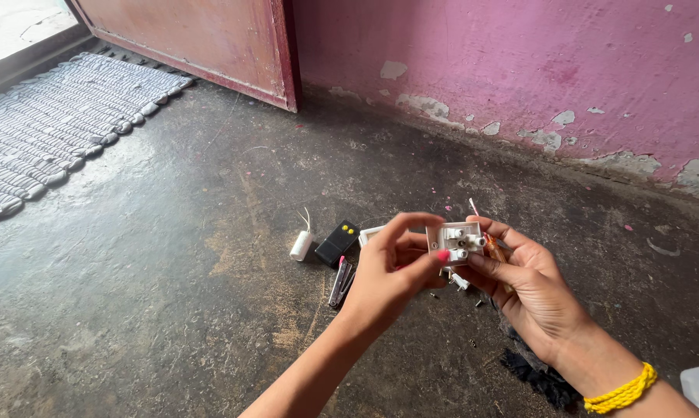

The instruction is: The person assembles a white electrical socket by inserting metal pins and tightening screws with a screwdriver. They handle the socket parts and tools on the floor, securing the internal components.

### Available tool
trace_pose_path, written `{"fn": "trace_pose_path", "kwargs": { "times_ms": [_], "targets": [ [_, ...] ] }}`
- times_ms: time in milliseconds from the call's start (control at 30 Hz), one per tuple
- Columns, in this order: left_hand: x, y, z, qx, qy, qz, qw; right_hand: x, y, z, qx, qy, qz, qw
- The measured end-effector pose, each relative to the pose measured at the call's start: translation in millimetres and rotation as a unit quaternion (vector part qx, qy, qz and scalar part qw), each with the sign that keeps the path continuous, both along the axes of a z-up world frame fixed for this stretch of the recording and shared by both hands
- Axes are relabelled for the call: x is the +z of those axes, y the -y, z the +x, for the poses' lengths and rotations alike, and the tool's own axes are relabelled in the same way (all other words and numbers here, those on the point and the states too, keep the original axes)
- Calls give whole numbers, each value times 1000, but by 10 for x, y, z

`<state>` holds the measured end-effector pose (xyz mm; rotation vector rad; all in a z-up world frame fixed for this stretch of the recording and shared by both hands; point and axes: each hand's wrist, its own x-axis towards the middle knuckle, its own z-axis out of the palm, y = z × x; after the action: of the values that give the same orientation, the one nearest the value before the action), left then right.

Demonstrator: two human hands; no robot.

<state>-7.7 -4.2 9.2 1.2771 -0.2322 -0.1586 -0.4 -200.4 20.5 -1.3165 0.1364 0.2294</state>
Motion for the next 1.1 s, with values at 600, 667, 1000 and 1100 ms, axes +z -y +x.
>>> {"fn": "trace_pose_path", "kwargs": {
  "times_ms": [600, 667, 1000, 1100],
  "targets": [
    [-1017, 134, 211, 59, -185, 17, 981, -566, 135, 56, 57, -50, -66, 995],
    [-1240, 170, 171, 73, -199, 25, 977, -862, 147, 28, 43, -41, -83, 995],
    [-1983, 313, -358, 164, -50, 284, 943, -2425, 348, -222, 84, -95, -195, 973],
    [-1954, 282, -371, 138, -56, 429, 891, -2547, 326, -288, 74, -84, -264, 958]
  ]
}}
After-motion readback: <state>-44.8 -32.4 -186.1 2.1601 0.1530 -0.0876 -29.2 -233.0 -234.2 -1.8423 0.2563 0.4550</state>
